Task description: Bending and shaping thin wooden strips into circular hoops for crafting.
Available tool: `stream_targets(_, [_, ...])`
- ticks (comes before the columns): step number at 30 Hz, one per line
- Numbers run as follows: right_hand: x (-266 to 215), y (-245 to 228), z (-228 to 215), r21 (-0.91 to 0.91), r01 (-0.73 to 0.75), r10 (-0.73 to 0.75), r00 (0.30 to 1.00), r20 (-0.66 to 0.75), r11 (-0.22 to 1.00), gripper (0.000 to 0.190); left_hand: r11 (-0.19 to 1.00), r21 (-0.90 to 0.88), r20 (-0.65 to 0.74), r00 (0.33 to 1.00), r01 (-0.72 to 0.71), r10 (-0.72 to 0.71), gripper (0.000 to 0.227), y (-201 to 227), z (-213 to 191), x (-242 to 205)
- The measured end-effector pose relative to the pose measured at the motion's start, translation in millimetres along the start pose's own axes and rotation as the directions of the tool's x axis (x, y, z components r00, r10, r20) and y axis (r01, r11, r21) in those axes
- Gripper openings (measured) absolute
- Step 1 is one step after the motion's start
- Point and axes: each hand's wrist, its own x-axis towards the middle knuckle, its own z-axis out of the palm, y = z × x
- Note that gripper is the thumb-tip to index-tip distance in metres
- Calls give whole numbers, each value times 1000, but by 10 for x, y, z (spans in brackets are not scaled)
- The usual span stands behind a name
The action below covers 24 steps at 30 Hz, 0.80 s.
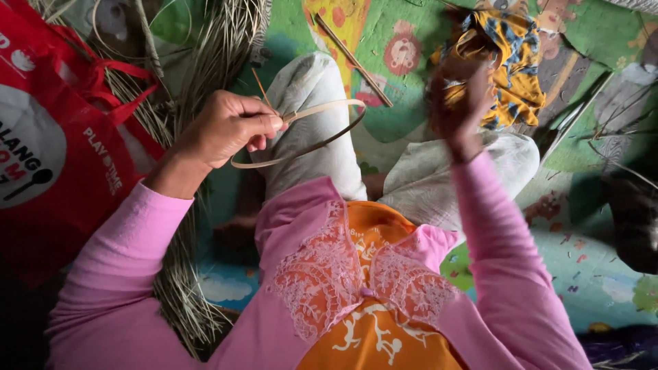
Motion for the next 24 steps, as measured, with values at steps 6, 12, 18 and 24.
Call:
stream_targets(6, [-595, -1345, 566, 480, 146, -268, 943, 195, 865, 42, 999, 31, 35, 999, -37, 36, 8, -10, 40, 0])
stream_targets(12, [-400, -1564, 1259, 410, 245, -320, 939, 125, 879, 95, 999, 32, 19, 999, -27, 27, 5, -16, 92, -11])
stream_targets(18, [-738, -1654, 970, 517, -185, 30, 955, 293, 836, 18, 1000, -3, -16, 1000, -20, 19, 3, -13, 77, 16])
stream_targets(24, [-146, -2015, 123, 330, 256, -324, 931, 168, 908, 7, 988, 79, 24, 991, -131, 129, 6, -152, 100, 69])
